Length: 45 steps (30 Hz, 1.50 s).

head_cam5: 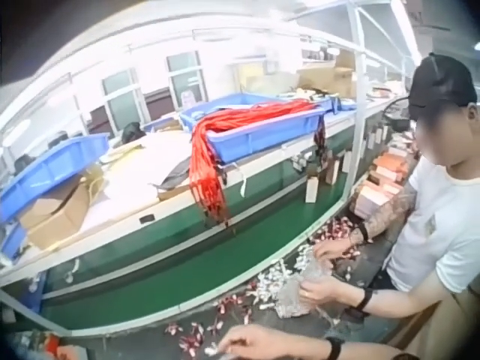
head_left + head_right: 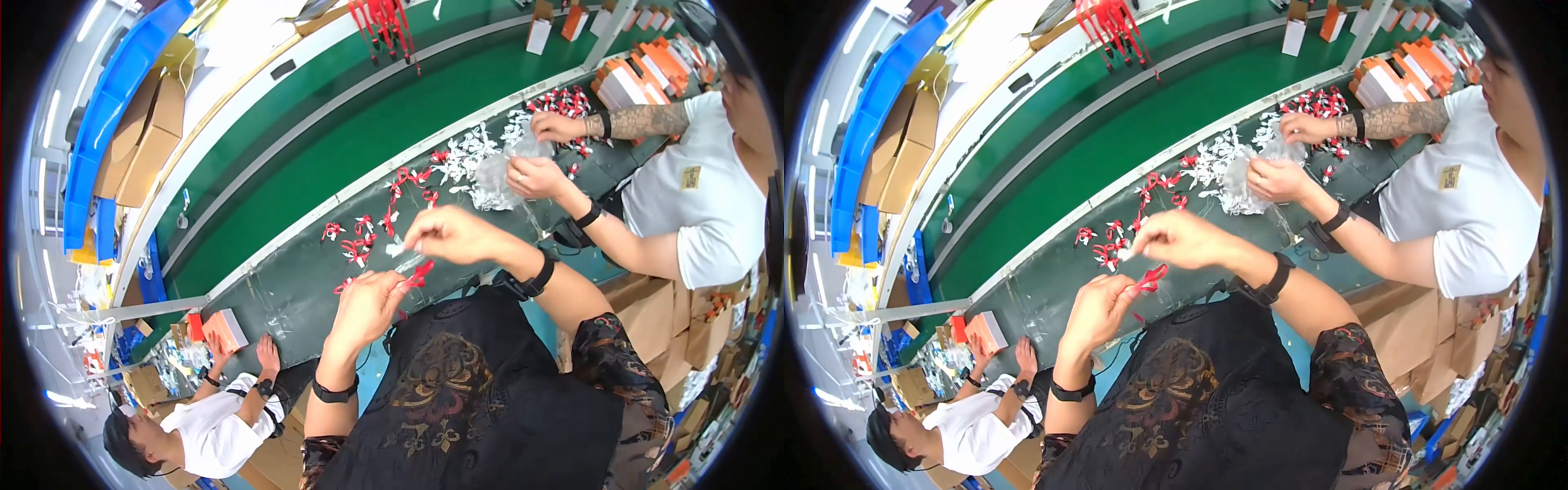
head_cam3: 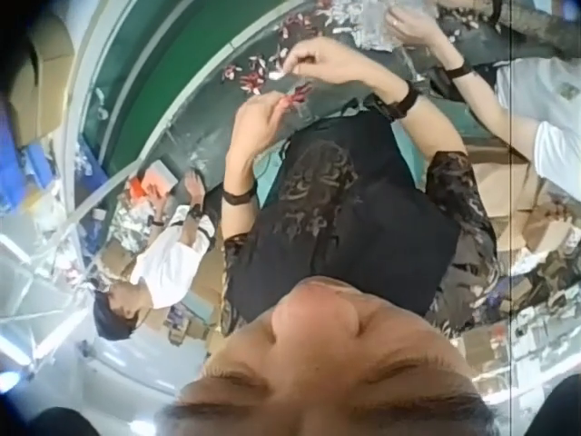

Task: The person assembles lanyards by joining red straps with white clips and placing them on the table. They then gather a bundle of red straps from a blue bin and place them on the table.

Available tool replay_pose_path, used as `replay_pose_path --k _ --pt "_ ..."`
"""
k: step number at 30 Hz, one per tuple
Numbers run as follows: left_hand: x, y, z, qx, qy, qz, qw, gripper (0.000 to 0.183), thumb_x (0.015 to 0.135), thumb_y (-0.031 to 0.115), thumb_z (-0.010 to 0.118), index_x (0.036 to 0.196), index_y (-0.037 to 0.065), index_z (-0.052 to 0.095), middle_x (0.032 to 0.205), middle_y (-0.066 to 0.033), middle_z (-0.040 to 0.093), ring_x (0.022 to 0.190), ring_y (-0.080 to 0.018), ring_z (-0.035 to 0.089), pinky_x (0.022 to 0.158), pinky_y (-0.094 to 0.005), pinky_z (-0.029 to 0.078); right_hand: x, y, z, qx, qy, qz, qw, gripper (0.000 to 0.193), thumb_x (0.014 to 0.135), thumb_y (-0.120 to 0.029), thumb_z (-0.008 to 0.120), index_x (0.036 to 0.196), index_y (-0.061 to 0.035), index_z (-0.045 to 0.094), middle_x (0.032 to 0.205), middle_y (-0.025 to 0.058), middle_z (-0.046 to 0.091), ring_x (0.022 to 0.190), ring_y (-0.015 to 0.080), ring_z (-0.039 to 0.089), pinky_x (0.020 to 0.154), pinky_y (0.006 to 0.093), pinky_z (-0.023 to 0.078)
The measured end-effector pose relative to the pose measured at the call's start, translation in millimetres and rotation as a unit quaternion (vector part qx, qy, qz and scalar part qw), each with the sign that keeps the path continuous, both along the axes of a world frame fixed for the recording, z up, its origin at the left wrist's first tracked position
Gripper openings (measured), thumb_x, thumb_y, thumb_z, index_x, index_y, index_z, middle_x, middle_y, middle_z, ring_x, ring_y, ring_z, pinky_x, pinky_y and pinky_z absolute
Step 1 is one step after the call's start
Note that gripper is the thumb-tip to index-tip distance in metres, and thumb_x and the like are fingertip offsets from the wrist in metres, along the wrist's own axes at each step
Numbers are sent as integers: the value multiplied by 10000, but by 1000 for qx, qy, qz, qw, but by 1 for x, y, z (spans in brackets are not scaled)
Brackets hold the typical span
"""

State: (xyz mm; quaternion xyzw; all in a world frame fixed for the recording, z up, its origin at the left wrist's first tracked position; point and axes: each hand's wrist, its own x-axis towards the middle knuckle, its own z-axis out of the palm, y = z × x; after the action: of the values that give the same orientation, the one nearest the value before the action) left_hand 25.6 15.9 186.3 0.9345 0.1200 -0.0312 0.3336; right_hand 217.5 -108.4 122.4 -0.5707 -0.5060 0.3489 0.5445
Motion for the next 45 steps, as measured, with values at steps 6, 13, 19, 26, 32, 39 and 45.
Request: replay_pose_path --k 6,13,19,26,32,39,45 --pt "-2 9 13 -26 1 -28 999 228 954 228 542 860 29 602 727 -145 590 735 -336 582 679 -414 461 -17 -17 32 -132 80 158 975 203 867 -192 734 941 -25 646 745 -13 643 678 46 587 595 230 465" --pt "-8 18 1 -159 26 -23 987 270 984 262 523 865 25 575 750 -77 597 725 -197 568 667 -339 453 -29 -29 32 -126 76 102 984 156 865 -135 728 888 -36 610 761 -2 643 639 50 566 551 226 441" --pt "-10 -8 -59 -555 -42 109 824 273 1011 315 483 918 74 571 799 4 571 711 -112 510 663 -260 400 -45 -31 44 -48 403 105 908 208 884 -113 712 879 -51 513 795 18 626 692 65 591 605 196 478" --pt "-4 -69 -60 -613 -23 248 749 274 1018 303 452 860 94 533 607 7 413 569 -155 401 597 -307 373 -47 -17 27 158 -409 -123 890 92 847 -94 685 875 -49 610 814 86 656 723 200 647 624 297 515" --pt "-22 -26 -28 -44 -145 90 984 221 954 205 542 809 41 572 683 -129 547 655 -305 523 645 -391 447 -41 -22 41 -164 -153 66 972 75 897 -105 627 926 -37 639 855 86 674 655 195 601 604 290 483" --pt "-28 -37 -63 -438 -204 156 861 151 996 160 512 901 80 597 841 33 568 696 -71 481 635 -237 408 -60 -17 24 -56 610 150 776 112 922 -120 658 957 -42 585 852 65 661 661 93 564 580 217 446" --pt "-36 -67 -43 -284 -174 300 894 174 963 209 560 967 56 643 761 -35 633 653 -149 576 634 -279 451 -75 -6 22 -65 274 -21 959 50 895 -38 650 919 -30 607 831 53 663 704 121 619 599 314 499"
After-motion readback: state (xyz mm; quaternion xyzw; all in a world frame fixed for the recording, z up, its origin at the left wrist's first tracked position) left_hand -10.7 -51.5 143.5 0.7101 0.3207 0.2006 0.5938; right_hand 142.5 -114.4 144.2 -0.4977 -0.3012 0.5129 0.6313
